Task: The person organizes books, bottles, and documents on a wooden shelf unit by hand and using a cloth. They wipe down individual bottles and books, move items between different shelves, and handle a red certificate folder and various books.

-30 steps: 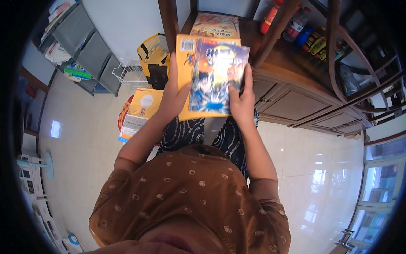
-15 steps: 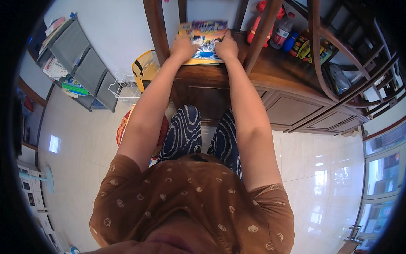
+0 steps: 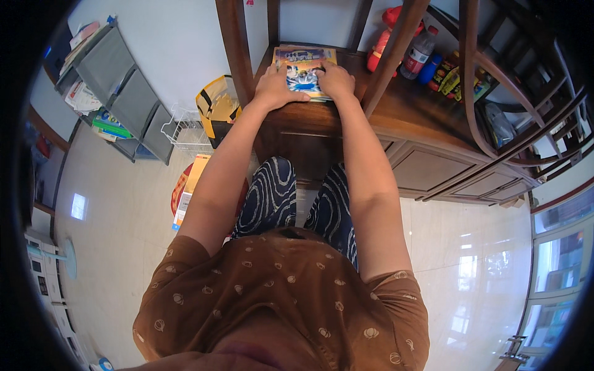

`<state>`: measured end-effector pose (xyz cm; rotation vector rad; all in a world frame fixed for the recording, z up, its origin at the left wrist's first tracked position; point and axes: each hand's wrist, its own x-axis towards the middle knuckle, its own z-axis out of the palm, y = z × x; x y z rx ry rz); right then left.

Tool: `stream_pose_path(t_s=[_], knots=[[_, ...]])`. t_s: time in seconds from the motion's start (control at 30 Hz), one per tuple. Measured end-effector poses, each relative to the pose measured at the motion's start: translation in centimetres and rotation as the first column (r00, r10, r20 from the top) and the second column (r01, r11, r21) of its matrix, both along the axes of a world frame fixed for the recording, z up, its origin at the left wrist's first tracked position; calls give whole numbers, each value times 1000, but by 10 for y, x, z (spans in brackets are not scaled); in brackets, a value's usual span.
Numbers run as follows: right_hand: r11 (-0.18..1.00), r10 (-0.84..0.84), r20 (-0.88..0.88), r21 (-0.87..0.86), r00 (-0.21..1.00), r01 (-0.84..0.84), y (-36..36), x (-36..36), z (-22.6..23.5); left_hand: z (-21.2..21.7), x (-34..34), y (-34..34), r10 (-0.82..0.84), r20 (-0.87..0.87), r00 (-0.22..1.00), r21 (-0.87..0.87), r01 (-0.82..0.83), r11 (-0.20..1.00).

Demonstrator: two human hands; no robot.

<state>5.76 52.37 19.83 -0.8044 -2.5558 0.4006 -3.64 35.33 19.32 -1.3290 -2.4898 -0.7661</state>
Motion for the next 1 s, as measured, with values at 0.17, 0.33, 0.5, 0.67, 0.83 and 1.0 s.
stream_pose_path(t_s=[0.17, 0.33, 0.5, 0.67, 0.83, 1.0], knots=[[998, -26, -162, -59, 986, 17, 0, -3, -9, 0, -13, 4, -55, 19, 998, -19, 56, 998], [997, 19, -246, -73, 969, -38, 3, -4, -14, -9, 0, -1, 16, -134, 991, 61, -8, 998], [932, 235, -627, 362, 743, 11, -60, 32, -13, -23, 72, -71, -57, -303, 951, 358, 169, 918], [794, 577, -652, 305, 493, -526, -221, 77, -50, -104, 86, -211, -33, -196, 980, 351, 102, 931], [73, 80, -555, -825, 828, -560, -324, 40, -160, -201, 30, -336, 580, -21, 815, -44, -580, 813], [-321, 198, -85, -947, 976, -17, -350, 22, -204, -219, 23, -386, 595, 211, 776, -212, -558, 802]])
